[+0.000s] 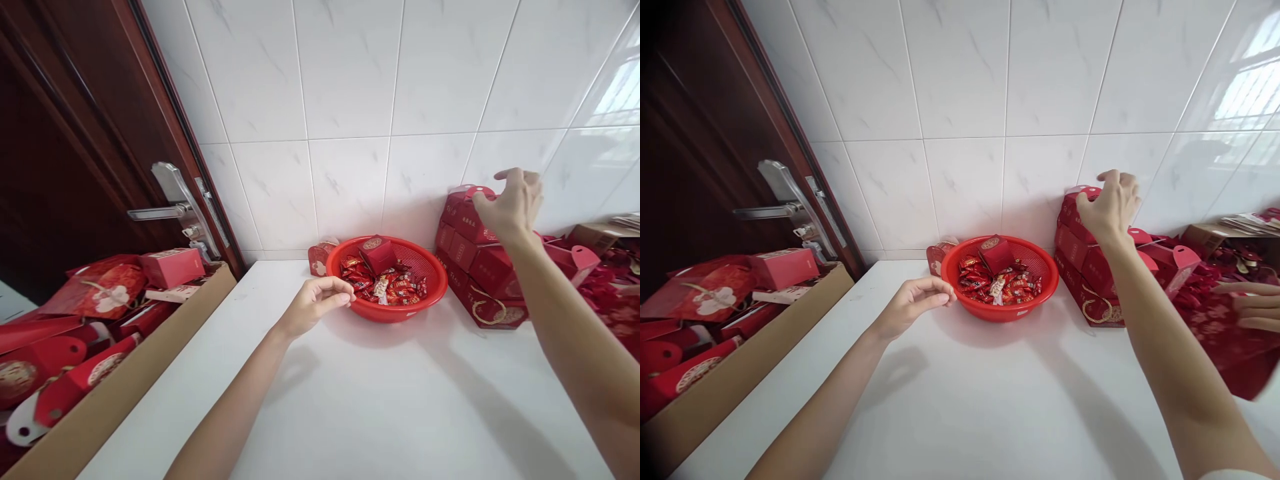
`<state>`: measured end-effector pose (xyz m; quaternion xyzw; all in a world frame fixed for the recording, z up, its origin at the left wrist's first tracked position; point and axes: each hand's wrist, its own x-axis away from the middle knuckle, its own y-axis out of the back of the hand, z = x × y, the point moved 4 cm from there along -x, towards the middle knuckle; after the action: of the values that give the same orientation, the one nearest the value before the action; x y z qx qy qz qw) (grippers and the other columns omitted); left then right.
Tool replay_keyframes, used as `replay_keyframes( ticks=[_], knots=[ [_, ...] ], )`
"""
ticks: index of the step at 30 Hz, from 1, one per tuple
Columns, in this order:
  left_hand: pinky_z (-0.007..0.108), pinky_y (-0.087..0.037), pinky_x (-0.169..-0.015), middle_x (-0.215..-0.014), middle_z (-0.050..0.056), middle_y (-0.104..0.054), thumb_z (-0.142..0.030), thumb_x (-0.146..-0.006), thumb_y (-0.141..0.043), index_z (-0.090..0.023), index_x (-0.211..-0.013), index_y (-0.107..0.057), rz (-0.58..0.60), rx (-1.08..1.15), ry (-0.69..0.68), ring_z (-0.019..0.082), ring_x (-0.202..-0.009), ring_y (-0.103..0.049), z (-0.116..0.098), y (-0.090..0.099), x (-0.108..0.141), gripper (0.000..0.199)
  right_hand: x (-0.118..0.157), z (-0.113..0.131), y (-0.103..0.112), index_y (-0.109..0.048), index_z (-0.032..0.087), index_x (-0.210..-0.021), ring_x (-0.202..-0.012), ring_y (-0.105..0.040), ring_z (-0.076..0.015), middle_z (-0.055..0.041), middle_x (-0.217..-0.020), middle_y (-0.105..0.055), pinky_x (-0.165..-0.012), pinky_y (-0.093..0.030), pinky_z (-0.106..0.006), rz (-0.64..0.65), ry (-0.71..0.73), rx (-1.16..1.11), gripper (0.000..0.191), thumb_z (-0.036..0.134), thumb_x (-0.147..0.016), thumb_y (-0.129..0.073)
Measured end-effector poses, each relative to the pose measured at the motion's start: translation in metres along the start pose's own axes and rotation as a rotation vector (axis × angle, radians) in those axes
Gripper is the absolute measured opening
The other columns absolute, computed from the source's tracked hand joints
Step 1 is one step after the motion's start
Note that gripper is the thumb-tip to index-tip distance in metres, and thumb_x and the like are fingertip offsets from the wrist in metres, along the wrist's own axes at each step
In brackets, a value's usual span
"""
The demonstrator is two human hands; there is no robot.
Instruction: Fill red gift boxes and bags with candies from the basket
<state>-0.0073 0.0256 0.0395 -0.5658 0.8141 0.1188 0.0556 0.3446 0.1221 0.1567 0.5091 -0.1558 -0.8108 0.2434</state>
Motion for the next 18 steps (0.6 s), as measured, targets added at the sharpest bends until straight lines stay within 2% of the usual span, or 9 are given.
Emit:
replay_keyframes(
  ticks=[1, 3, 5, 7, 9, 11, 12, 15, 18],
  knots=[
    [0.033, -0.052, -0.086, -0.088, 0.005, -0.074, -0.034, -0.079, -0.075, -0.016, -0.086, -0.073, 0.005, 0.001, 0.0, 0.017, -0.082, -0.066, 0.0, 0.0, 0.0, 0.019, 0.013, 0.011, 0.002, -0.063, 0.004, -0.114, -0.101, -0.056, -0.0241, -0.0252, -0.116, -0.059, -0.083, -0.039, -0.043, 0.03, 0.031, -0.132, 0.037, 0.028, -0.086, -0.065],
    [0.033, -0.052, -0.086, -0.089, 0.005, -0.074, -0.035, -0.078, -0.075, -0.016, -0.086, -0.073, 0.009, 0.002, 0.004, 0.018, -0.083, -0.066, 0.002, -0.001, -0.001, 0.02, 0.05, 0.038, 0.006, -0.066, 0.013, -0.099, -0.083, -0.061, -0.0178, -0.0133, -0.097, -0.067, -0.08, -0.045, -0.036, 0.104, 0.168, -0.421, 0.016, 0.021, -0.086, -0.059],
    [0.034, -0.052, -0.088, -0.09, 0.005, -0.074, -0.035, -0.078, -0.075, -0.017, -0.087, -0.073, 0.003, -0.007, 0.007, 0.019, -0.086, -0.067, 0.003, 0.0, -0.001, 0.02, 0.105, 0.067, 0.004, -0.064, 0.019, -0.085, -0.073, -0.062, -0.0163, -0.0057, -0.083, -0.068, -0.072, -0.048, -0.031, 0.342, 0.357, -0.674, 0.007, 0.023, -0.087, -0.059],
    [0.034, -0.051, -0.09, -0.093, 0.005, -0.074, -0.034, -0.079, -0.075, -0.017, -0.089, -0.073, -0.014, -0.033, 0.001, 0.02, -0.089, -0.067, 0.005, 0.003, -0.002, 0.02, 0.176, 0.091, 0.0, -0.065, 0.02, -0.085, -0.07, -0.063, -0.0153, -0.004, -0.081, -0.069, -0.066, -0.049, -0.027, 0.66, 0.535, -0.847, 0.008, 0.02, -0.087, -0.057],
    [0.035, -0.05, -0.093, -0.095, 0.006, -0.075, -0.034, -0.079, -0.074, -0.017, -0.09, -0.074, -0.038, -0.064, -0.003, 0.02, -0.092, -0.067, 0.008, 0.007, -0.003, 0.02, 0.248, 0.102, -0.004, -0.065, 0.02, -0.088, -0.063, -0.061, -0.0126, -0.0038, -0.081, -0.07, -0.061, -0.048, -0.024, 0.932, 0.619, -0.968, 0.01, 0.017, -0.086, -0.056],
    [0.036, -0.049, -0.095, -0.098, 0.007, -0.075, -0.035, -0.078, -0.074, -0.017, -0.091, -0.073, -0.07, -0.094, -0.001, 0.021, -0.094, -0.067, 0.011, 0.013, -0.005, 0.022, 0.308, 0.102, -0.009, -0.067, 0.019, -0.088, -0.06, -0.058, -0.012, -0.0031, -0.076, -0.068, -0.061, -0.046, -0.024, 1.054, 0.618, -0.986, 0.013, 0.017, -0.086, -0.054],
    [0.037, -0.049, -0.096, -0.099, 0.007, -0.075, -0.036, -0.078, -0.074, -0.017, -0.092, -0.073, -0.09, -0.111, 0.002, 0.022, -0.095, -0.067, 0.013, 0.017, -0.006, 0.024, 0.332, 0.1, -0.012, -0.068, 0.019, -0.087, -0.059, -0.056, -0.0124, -0.0023, -0.072, -0.067, -0.061, -0.045, -0.024, 1.073, 0.613, -0.977, 0.014, 0.017, -0.086, -0.054],
    [0.039, -0.047, -0.099, -0.105, 0.009, -0.075, -0.039, -0.076, -0.074, -0.017, -0.095, -0.073, -0.168, -0.182, -0.005, 0.024, -0.1, -0.067, 0.015, 0.034, -0.009, 0.029, 0.375, 0.092, -0.02, -0.068, 0.02, -0.084, -0.059, -0.055, -0.0129, -0.0021, -0.069, -0.066, -0.06, -0.043, -0.024, 1.136, 0.551, -0.976, 0.017, 0.014, -0.081, -0.053],
    [0.041, -0.048, -0.099, -0.107, 0.009, -0.075, -0.043, -0.072, -0.074, -0.018, -0.096, -0.072, -0.281, -0.283, -0.005, 0.026, -0.103, -0.067, 0.009, 0.065, -0.008, 0.034, 0.386, 0.089, -0.026, -0.07, 0.02, -0.084, -0.062, -0.056, -0.0139, -0.0024, -0.071, -0.068, -0.064, -0.044, -0.025, 1.203, 0.552, -0.965, 0.019, 0.013, -0.078, -0.053]
  ],
)
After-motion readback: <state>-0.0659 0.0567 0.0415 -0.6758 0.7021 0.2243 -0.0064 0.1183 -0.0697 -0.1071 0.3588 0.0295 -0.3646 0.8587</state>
